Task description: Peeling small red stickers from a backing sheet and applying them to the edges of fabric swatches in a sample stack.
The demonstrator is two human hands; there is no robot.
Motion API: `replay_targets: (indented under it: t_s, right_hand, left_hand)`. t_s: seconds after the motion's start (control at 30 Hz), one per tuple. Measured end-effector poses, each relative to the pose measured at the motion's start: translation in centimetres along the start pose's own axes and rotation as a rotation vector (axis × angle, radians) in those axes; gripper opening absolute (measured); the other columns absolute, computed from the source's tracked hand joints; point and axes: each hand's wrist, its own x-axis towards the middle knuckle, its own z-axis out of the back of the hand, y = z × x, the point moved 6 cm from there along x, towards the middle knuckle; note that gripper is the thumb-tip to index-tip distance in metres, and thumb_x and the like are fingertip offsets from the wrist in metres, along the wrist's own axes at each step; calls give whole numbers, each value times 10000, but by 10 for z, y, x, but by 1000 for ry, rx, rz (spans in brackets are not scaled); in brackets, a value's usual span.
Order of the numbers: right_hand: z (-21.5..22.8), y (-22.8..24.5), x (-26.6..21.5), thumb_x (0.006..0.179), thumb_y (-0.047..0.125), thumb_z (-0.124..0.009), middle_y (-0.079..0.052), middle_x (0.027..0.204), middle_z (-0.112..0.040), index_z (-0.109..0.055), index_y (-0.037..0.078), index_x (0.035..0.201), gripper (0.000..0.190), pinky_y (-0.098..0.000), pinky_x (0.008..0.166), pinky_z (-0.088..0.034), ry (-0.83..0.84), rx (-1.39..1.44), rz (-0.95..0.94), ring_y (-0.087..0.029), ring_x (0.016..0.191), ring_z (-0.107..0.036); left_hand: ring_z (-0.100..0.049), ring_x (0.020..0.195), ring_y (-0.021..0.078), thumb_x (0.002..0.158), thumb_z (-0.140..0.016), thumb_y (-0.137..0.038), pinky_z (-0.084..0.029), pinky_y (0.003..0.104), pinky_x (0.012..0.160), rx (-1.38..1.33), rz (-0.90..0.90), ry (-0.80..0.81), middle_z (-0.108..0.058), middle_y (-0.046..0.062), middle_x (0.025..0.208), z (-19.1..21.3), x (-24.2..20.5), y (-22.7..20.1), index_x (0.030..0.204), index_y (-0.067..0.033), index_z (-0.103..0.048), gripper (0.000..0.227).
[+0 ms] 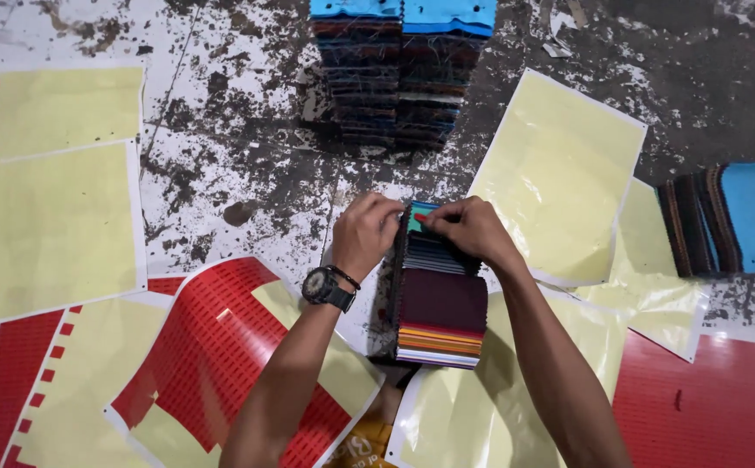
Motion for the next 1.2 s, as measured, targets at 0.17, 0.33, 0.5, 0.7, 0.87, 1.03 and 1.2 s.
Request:
replay_targets:
  t_s: [0.17,0.33,0.5,0.7,0.87,1.03,1.2]
  right_hand:
    - [-1,3,5,839,350,-759,-131,965,-796,-836,262,999,199,-470,910,-571,2,-35,-44,-386,1029,-727]
    - [-8,-7,18,830,376,-741,-135,956,-789,-832,286,988,203,-500,900,-570,-4,-82,-46,-406,1029,-717]
    - [-13,-6,23,831,416,-721,-115,911,-790,-830,295,969,214,-493,901,-579,-11,-186,-71,-384,1014,-725]
    - [-3,-6,14,768,295,-774,-72,854,-792,-808,199,998,252,-532,877,-592,-73,-199,-27,-366,959,-745]
    - [5,-4,5,799,241,-800,-44,841,-791,-799,249,1053,254,-496,852,-614,-137,-302,74,-314,930,-757]
    - [6,-3,2,840,263,-769,-87,900,-766,-798,268,1075,237,-527,821,-619,-152,-328,78,-366,919,-741]
    - [5,1,5,826,199,-783,-123,957,-683,-769,164,917,99,-550,821,-595,-162,-269,219,-430,981,-698]
  left_hand:
    - [-670,937,210,904,-636,-166,-574,354,765,247,-250,-62,-641,-52,976,-46,-14,30,993,-254,-734,159]
    - [-656,892,222,997,-565,-173,-537,362,676,439,-400,-89,-607,-28,1031,-28,-13,-6,1019,-278,-712,182]
    - [-623,790,238,1008,-518,-80,-479,356,592,564,-467,-109,-580,1,989,-34,-15,-11,1049,-257,-701,258]
    - [-560,740,215,1044,-474,-92,-440,348,573,594,-467,-27,-525,3,943,-33,-12,-23,1055,-231,-678,247]
    - [-565,741,213,1038,-495,-72,-431,343,546,602,-515,-42,-534,15,943,-22,-11,-34,1078,-206,-679,232]
    - [-581,819,248,991,-503,-53,-457,372,571,570,-505,-52,-557,20,981,-29,-13,-24,1121,-251,-678,294]
    - [-654,991,258,897,-576,-48,-569,360,728,194,-219,35,-600,-26,1045,-36,-10,6,1209,-234,-679,378]
